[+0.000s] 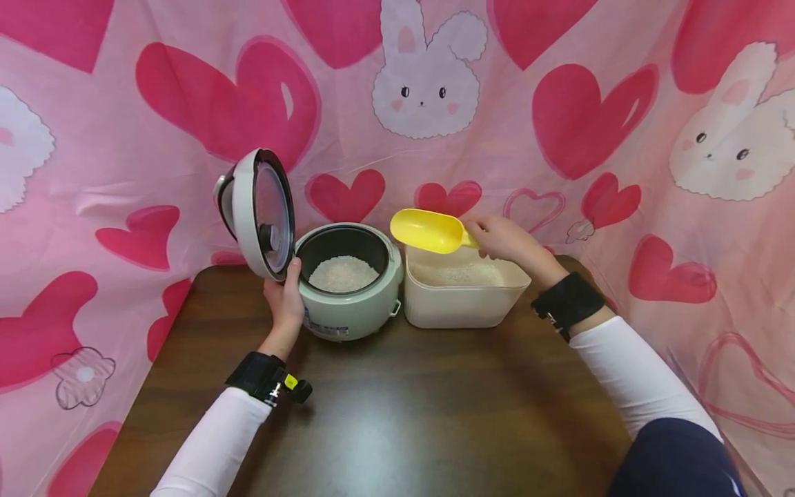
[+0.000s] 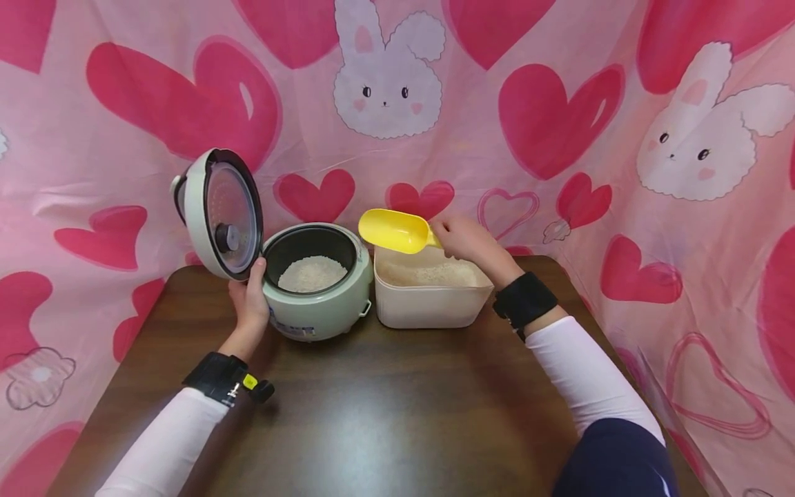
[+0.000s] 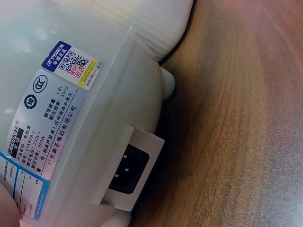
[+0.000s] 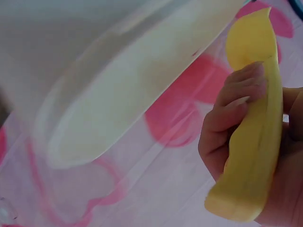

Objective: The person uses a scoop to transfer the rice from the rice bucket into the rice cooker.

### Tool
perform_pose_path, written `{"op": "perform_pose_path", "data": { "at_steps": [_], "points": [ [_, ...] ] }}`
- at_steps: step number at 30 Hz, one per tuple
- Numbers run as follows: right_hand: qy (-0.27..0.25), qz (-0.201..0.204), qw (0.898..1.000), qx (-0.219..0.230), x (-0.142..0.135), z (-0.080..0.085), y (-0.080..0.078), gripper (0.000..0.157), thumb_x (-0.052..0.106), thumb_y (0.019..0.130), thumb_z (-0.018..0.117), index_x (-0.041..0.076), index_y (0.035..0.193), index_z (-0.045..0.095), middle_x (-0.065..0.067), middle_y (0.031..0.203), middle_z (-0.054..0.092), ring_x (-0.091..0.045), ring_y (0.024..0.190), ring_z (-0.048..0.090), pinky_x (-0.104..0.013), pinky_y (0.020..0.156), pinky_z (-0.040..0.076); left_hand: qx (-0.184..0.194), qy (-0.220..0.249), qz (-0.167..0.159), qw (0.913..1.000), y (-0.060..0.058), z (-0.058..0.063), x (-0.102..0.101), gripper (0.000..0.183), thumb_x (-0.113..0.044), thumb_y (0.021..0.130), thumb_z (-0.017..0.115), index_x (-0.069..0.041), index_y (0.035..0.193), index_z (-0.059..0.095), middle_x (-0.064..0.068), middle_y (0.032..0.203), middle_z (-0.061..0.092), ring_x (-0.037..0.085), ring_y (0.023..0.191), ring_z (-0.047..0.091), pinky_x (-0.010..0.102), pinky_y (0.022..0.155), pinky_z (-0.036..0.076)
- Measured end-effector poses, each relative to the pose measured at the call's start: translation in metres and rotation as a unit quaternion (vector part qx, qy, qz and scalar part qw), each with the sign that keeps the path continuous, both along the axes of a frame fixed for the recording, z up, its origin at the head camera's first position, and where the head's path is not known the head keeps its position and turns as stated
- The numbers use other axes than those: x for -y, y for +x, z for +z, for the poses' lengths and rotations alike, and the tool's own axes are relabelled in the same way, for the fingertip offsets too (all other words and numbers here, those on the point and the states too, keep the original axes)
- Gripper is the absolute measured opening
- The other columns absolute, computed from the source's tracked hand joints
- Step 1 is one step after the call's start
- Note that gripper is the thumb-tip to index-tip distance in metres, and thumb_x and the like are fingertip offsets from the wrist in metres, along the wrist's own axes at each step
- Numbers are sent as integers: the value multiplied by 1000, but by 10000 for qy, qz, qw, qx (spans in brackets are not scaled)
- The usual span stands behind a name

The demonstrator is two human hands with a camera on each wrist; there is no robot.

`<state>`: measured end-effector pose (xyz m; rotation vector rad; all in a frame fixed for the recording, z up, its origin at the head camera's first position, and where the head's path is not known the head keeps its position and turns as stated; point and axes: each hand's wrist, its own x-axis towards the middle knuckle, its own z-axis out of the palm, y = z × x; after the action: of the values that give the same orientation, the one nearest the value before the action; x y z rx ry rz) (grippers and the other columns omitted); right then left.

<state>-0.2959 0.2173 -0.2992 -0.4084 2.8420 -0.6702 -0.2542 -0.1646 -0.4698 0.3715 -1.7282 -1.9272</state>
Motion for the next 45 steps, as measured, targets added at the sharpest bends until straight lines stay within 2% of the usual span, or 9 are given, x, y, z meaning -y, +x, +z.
{"op": "perform_pose_path", "data": {
  "at_steps": [8, 17, 20, 24, 27, 29, 32, 40, 45],
  "points": [
    [481, -484, 9975, 177, -43, -3, 7, 53, 43, 112, 35, 1, 94, 62, -13, 78, 62, -30, 70, 55, -32, 62, 48, -68, -43, 2, 10000, -1, 0, 0, 54, -35, 100, 62, -1, 142, 58, 14, 143, 61, 21, 128, 52, 38, 118, 35],
    [1668, -726, 9818, -551, -60, -8, 14, 40, 34, 108, 46, 2, 94, 64, -12, 73, 59, -31, 68, 54, -45, 67, 53, -100, -43, 51, 9999, 1, 1, -2, 52, -33, 100, 63, -1, 141, 58, 15, 143, 61, 20, 127, 53, 37, 118, 36],
    [2262, -773, 9672, -862, -55, -11, 18, 36, 31, 106, 52, 0, 93, 65, -12, 70, 57, -32, 67, 55, -50, 68, 58, -134, -53, 58, 9999, 2, 1, -2, 52, -32, 100, 63, -1, 141, 58, 15, 144, 61, 21, 128, 53, 38, 118, 36],
    [3321, -567, 9340, -1188, -41, -17, 24, 26, 23, 98, 69, -2, 93, 68, -12, 69, 59, -32, 64, 59, -51, 68, 61, -104, -53, 25, 9999, 2, 0, -2, 54, -33, 100, 63, -1, 142, 57, 15, 145, 60, 23, 129, 53, 38, 118, 35],
    [3868, -401, 9096, -1460, -29, -25, 28, 29, 20, 89, 81, -5, 91, 67, -15, 70, 62, -33, 64, 62, -50, 68, 62, -65, -52, 20, 10000, 3, -1, -2, 55, -34, 100, 62, -1, 143, 57, 15, 144, 60, 23, 129, 53, 38, 118, 36],
    [4054, -377, 8989, -1617, -22, -30, 29, 33, 20, 87, 83, -8, 89, 65, -17, 71, 62, -35, 64, 63, -51, 67, 62, -69, -58, 27, 10000, 3, -2, -2, 55, -35, 99, 62, 0, 142, 57, 15, 143, 61, 23, 128, 53, 38, 118, 36],
    [4176, -392, 8918, -1699, -14, -36, 32, 37, 21, 86, 84, -10, 88, 64, -18, 71, 62, -36, 64, 63, -50, 66, 62, -75, -78, 22, 9999, 4, -3, -1, 56, -35, 99, 62, 0, 142, 57, 15, 143, 61, 22, 127, 53, 37, 118, 36],
    [4199, -356, 8923, -1615, -5, -37, 33, 40, 25, 86, 85, -8, 87, 62, -17, 71, 60, -34, 65, 61, -46, 67, 62, -127, -41, 4, 9999, 4, -2, 1, 56, -36, 99, 62, -1, 142, 57, 15, 143, 61, 21, 127, 53, 36, 117, 36],
    [3788, -477, 9139, -1377, -11, -43, 27, 32, 20, 90, 80, -8, 93, 65, -17, 74, 60, -36, 69, 61, -48, 67, 61, -48, 7, -9, 10000, 6, -1, 2, 56, -35, 100, 62, -1, 144, 56, 15, 144, 60, 22, 129, 52, 37, 119, 35]
  ]
}}
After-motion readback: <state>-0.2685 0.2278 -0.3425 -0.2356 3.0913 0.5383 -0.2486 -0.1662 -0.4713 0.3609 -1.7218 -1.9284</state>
